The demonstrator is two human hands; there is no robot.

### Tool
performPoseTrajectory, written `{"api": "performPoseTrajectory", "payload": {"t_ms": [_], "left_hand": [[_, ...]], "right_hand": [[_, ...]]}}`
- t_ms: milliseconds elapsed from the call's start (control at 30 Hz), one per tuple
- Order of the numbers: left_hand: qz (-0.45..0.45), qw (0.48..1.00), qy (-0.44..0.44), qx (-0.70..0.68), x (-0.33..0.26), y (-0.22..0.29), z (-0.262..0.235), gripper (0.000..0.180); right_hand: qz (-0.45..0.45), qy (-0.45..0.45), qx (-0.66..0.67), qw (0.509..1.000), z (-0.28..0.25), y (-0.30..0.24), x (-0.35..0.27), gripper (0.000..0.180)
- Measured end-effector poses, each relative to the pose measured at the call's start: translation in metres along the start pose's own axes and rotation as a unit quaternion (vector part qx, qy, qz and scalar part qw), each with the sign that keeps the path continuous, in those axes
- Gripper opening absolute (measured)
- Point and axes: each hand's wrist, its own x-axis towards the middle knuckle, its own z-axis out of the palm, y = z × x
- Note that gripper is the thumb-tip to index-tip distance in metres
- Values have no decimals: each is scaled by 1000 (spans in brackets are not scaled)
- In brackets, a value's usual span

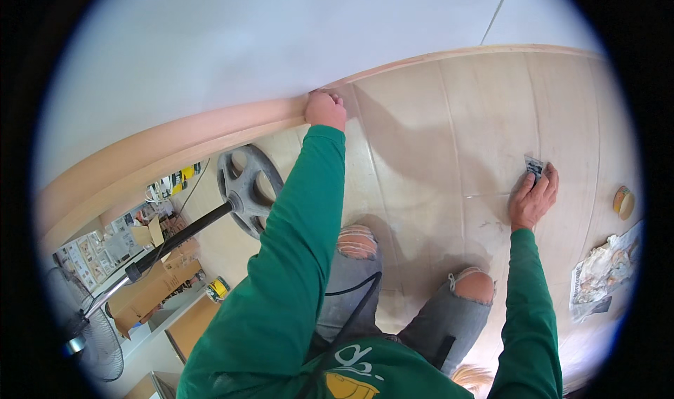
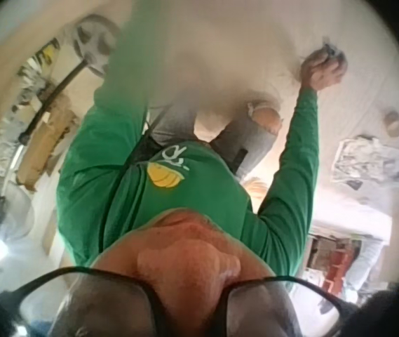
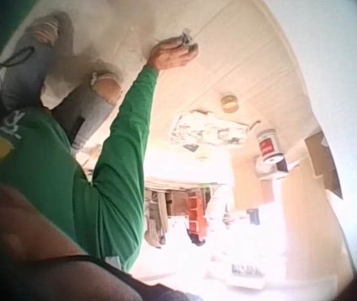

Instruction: The person kneels on the floor and uses a putty knife to apply and smooth a bead of white caulk along the seam where a wooden trim meets a white wall. They repeatedly scoop material from a newspaper on the floor and work the tool along the joint to create a smooth finish.

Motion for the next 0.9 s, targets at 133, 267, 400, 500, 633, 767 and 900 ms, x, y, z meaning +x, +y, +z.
{"api": "performPoseTrajectory", "payload": {"t_ms": [133,267,400,500,633,767,900], "left_hand": [[55,924,-54,374,-6,-22,56,40],[121,882,-20,455,5,-10,27,42],[-77,993,82,-21,-33,6,73,38],[-178,947,213,-161,-61,53,122,35],[-164,946,236,-152,-76,67,120,32],[-157,947,238,-146,-85,67,118,29],[-136,955,225,-136,-97,71,123,26]], "right_hand": [[11,14,-47,999,-14,24,0,33],[6,5,-20,1000,-9,13,1,31],[9,6,-28,1000,-13,21,0,30],[12,14,-32,999,-16,24,0,29],[11,10,-24,1000,-12,19,-1,29],[13,-1,-25,1000,-11,18,-2,30],[17,-1,-21,1000,-12,17,0,31]]}}
